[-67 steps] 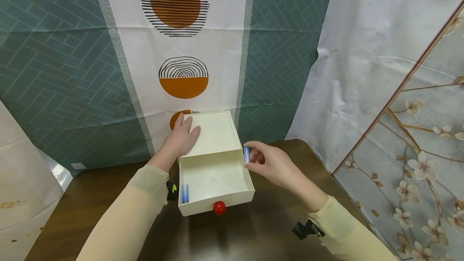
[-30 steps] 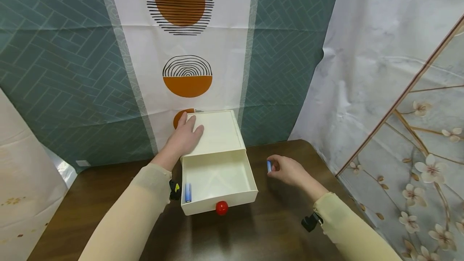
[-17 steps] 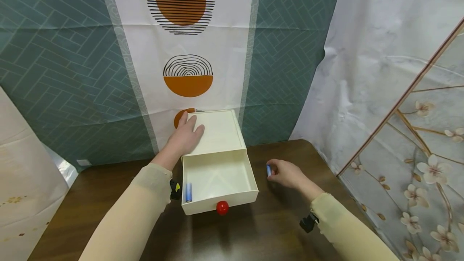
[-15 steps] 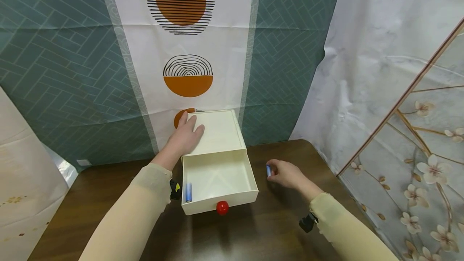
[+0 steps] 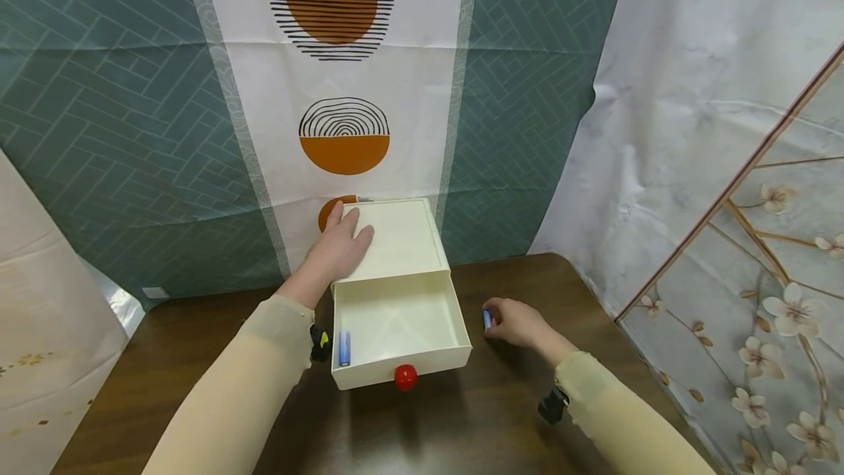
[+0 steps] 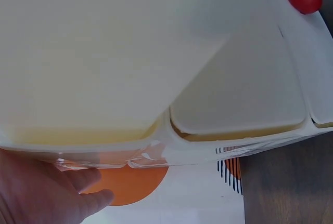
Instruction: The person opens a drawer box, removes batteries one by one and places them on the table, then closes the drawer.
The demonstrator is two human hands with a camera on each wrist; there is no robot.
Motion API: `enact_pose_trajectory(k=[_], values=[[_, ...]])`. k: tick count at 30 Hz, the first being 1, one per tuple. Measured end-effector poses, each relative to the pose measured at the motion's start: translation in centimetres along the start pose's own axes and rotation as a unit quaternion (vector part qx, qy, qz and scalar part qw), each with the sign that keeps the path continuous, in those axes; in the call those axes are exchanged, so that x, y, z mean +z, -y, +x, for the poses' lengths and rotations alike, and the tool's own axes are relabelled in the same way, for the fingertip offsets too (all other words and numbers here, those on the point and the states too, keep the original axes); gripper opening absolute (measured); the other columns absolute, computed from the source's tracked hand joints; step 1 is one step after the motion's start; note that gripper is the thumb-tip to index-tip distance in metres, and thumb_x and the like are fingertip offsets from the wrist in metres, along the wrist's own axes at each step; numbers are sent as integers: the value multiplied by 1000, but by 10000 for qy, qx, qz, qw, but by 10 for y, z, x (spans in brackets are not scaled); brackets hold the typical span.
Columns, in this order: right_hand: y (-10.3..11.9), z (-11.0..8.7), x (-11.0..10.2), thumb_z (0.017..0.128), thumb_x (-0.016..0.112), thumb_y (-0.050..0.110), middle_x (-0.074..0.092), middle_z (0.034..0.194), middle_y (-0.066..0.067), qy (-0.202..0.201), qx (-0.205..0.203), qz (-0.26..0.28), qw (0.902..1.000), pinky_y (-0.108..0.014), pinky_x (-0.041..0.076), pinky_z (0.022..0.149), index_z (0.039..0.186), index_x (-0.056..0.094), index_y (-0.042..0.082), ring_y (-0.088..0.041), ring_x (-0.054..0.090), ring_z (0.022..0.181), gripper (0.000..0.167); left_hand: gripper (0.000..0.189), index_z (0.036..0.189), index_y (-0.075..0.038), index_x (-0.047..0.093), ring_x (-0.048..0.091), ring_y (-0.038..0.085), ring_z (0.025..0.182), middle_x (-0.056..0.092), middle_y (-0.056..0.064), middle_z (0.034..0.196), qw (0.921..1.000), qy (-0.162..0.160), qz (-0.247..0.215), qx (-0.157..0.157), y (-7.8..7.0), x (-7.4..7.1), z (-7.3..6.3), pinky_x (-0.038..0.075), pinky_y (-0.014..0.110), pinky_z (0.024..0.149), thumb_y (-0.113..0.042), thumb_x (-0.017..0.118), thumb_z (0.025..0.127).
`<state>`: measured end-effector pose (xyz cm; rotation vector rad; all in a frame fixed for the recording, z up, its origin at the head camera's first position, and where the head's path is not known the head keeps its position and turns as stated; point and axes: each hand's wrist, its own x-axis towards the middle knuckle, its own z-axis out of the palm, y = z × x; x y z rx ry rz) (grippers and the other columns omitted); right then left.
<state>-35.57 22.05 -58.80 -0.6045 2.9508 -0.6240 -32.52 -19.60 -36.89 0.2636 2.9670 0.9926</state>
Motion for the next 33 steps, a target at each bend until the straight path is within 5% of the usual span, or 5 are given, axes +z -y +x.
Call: enact_pose_trajectory(k=[11, 33], values=[[-12, 10, 12, 85, 90, 30, 64, 80, 12, 171, 391, 22, 9991, -35, 49, 67, 132, 75, 11, -10, 60, 72, 53, 75, 177, -3, 15, 2, 42, 169, -10, 18, 184, 10000, -10, -19, -37, 1, 0, 0, 17, 66, 131, -48, 34, 119], [-9, 16, 13, 88, 92, 28, 66, 86, 12, 283, 266, -23, 9992, -38, 52, 69, 142, 71, 22, -10, 62, 78, 58, 76, 177, -3, 16, 2, 41, 169, -10, 18, 184, 10000, -25, -66, -15, -1, 0, 1, 16, 66, 131, -47, 35, 119]])
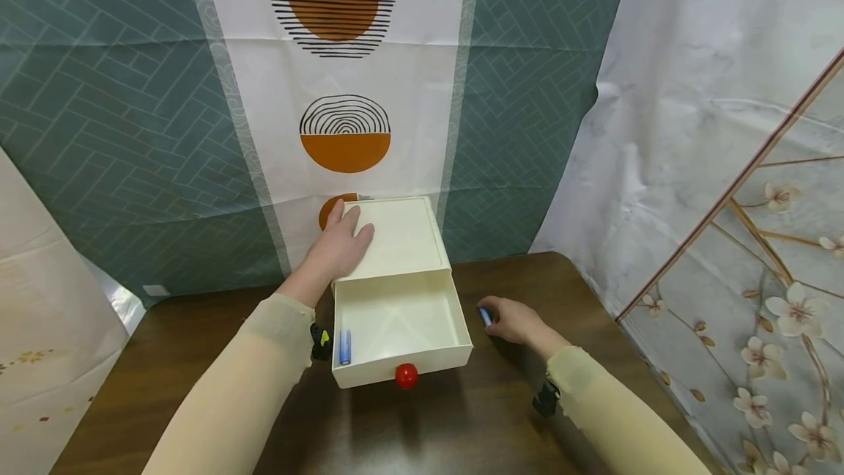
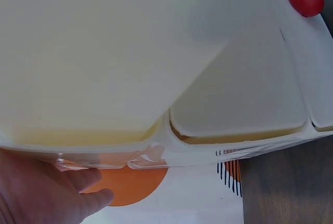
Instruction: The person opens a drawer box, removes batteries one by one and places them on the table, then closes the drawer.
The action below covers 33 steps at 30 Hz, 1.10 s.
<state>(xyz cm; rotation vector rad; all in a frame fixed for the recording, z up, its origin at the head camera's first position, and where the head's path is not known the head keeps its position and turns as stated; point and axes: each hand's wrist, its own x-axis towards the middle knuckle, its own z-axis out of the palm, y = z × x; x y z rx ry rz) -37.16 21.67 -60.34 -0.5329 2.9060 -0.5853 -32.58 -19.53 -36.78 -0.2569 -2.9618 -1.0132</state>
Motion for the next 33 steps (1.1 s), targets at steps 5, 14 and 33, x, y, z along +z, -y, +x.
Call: enact_pose_trajectory(k=[5, 14, 33], values=[[1, 1, -1, 91, 90, 27, 66, 86, 11, -24, 45, 73, 10000, -38, 52, 69, 145, 70, 20, -10, 62, 78, 58, 75, 176, -2, 16, 4, 42, 169, -10, 18, 184, 10000, -1, 15, 17, -1, 0, 0, 18, 65, 131, -47, 34, 119], [2, 2, -2, 97, 85, 23, 66, 86, 6, -85, 169, 289, 9994, -41, 52, 72, 150, 66, 21, -14, 63, 80, 57, 75, 177, -3, 17, 5, 43, 169, -10, 18, 184, 10000, 4, 34, -31, 0, 2, 0, 17, 66, 131, -47, 34, 119], [4, 1, -1, 99, 84, 24, 66, 90, 5, -58, 222, 320, 9992, -41, 52, 70, 154, 62, 22, -16, 62, 80, 60, 76, 177, -5, 15, 2, 43, 169, -12, 18, 184, 10000, 35, -8, -28, -1, 0, -1, 18, 68, 130, -49, 35, 118]])
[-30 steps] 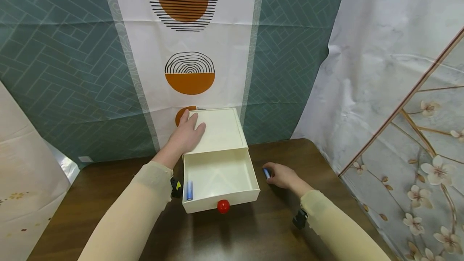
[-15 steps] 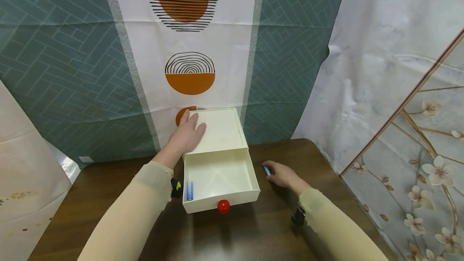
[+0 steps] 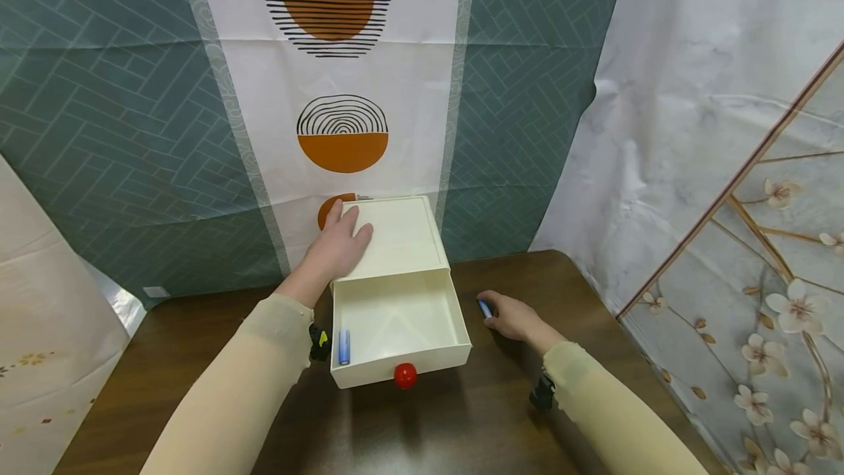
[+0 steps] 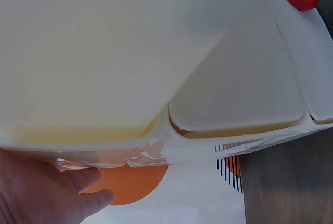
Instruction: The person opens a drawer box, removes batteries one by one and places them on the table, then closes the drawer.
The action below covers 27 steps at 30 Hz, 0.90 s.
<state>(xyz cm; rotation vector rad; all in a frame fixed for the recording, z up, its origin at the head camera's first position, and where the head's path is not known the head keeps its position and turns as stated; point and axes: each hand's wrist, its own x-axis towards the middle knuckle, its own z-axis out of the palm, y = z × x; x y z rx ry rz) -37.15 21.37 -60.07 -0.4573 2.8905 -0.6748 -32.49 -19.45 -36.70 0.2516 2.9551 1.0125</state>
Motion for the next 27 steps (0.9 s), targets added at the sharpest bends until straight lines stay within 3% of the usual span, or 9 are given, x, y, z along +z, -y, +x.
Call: enact_pose_trajectory(k=[5, 27], values=[[1, 1, 0, 99, 84, 26, 67, 95, 6, 8, 84, -53, 9999, -44, 53, 75, 155, 61, 23, -16, 63, 85, 61, 75, 177, -5, 14, 2, 43, 169, -13, 17, 184, 10000, 14, -52, 42, 1, 0, -1, 19, 68, 130, -47, 34, 119], [-1, -1, 1, 98, 85, 25, 66, 90, 5, -43, 10, -24, 10000, -41, 52, 71, 161, 55, 23, -15, 63, 81, 69, 76, 178, -5, 13, 2, 43, 169, -14, 16, 184, 10000, 45, 22, 48, 4, 1, 1, 19, 68, 130, -50, 33, 119]])
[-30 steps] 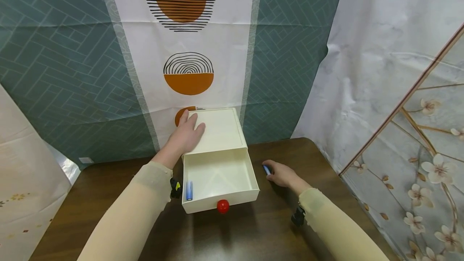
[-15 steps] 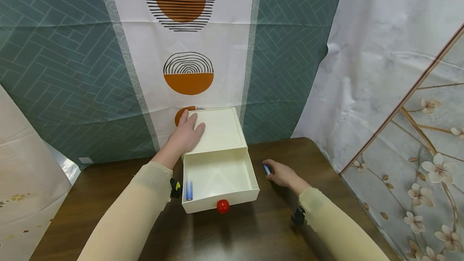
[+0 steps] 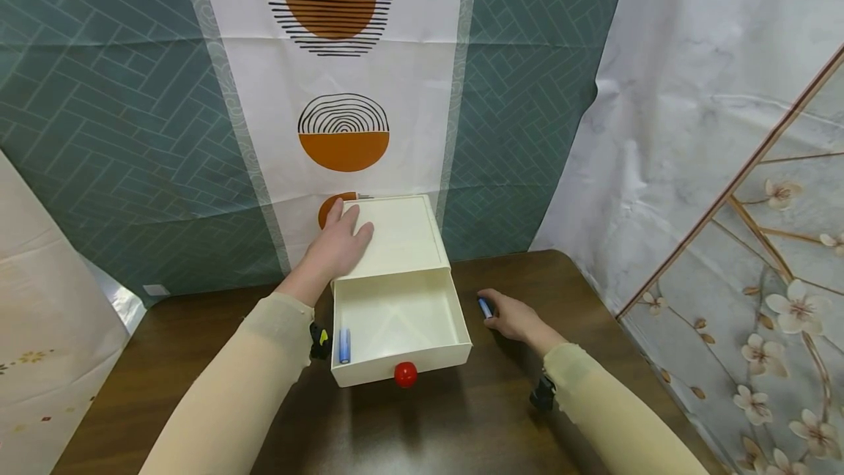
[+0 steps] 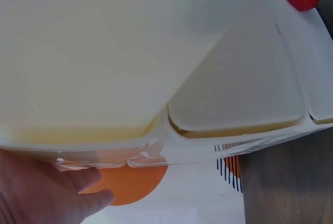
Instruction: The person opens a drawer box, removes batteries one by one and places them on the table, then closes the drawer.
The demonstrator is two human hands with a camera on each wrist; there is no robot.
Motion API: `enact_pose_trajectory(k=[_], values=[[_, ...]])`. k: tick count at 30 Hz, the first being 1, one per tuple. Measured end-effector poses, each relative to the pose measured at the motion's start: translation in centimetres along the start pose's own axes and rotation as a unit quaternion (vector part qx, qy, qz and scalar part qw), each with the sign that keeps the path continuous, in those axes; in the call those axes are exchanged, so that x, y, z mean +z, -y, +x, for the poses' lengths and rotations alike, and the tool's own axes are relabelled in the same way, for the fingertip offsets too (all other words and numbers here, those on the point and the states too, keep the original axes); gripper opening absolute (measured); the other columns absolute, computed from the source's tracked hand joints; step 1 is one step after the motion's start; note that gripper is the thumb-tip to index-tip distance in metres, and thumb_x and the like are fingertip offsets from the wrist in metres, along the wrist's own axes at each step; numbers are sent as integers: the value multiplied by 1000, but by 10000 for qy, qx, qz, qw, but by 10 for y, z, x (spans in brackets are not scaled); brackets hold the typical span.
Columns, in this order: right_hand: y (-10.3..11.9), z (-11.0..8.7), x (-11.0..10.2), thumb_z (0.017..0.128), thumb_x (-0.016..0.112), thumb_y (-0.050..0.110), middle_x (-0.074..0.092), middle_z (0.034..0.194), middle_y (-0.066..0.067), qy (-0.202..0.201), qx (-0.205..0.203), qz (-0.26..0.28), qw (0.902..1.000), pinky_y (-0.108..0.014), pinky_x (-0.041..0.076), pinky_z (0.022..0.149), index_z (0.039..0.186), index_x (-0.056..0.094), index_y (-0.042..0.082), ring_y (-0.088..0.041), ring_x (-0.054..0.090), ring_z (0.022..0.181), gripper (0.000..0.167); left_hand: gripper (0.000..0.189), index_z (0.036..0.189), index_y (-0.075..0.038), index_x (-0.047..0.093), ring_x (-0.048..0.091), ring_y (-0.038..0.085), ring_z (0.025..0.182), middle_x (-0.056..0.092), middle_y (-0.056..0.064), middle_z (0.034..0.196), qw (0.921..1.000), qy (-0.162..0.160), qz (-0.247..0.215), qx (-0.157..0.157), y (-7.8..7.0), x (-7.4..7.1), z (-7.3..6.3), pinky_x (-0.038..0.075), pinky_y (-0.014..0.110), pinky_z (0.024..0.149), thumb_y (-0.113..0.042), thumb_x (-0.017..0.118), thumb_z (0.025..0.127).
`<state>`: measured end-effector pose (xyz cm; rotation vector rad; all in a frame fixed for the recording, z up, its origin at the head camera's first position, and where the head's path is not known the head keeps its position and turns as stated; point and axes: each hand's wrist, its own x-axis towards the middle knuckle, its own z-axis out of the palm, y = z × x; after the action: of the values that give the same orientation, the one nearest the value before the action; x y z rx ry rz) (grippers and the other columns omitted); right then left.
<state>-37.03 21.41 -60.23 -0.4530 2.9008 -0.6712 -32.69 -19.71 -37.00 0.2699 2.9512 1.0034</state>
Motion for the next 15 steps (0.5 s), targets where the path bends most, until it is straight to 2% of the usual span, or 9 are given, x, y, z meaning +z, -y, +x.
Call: enact_pose_trajectory(k=[9, 15], values=[[-4, -2, 3, 94, 89, 28, 66, 88, 7, -150, -89, 91, 9998, -40, 51, 67, 163, 52, 21, -14, 63, 77, 79, 76, 177, -5, 13, 4, 43, 169, -14, 16, 184, 10000, -23, -4, -25, -1, 0, 0, 19, 68, 130, -48, 34, 119], [-3, -2, 3, 93, 90, 29, 65, 87, 7, -180, 2, 102, 9998, -41, 51, 67, 162, 53, 22, -15, 63, 77, 79, 76, 177, -5, 13, 4, 44, 169, -13, 17, 184, 10000, -29, 16, -21, -2, 0, -1, 19, 68, 130, -48, 33, 119]])
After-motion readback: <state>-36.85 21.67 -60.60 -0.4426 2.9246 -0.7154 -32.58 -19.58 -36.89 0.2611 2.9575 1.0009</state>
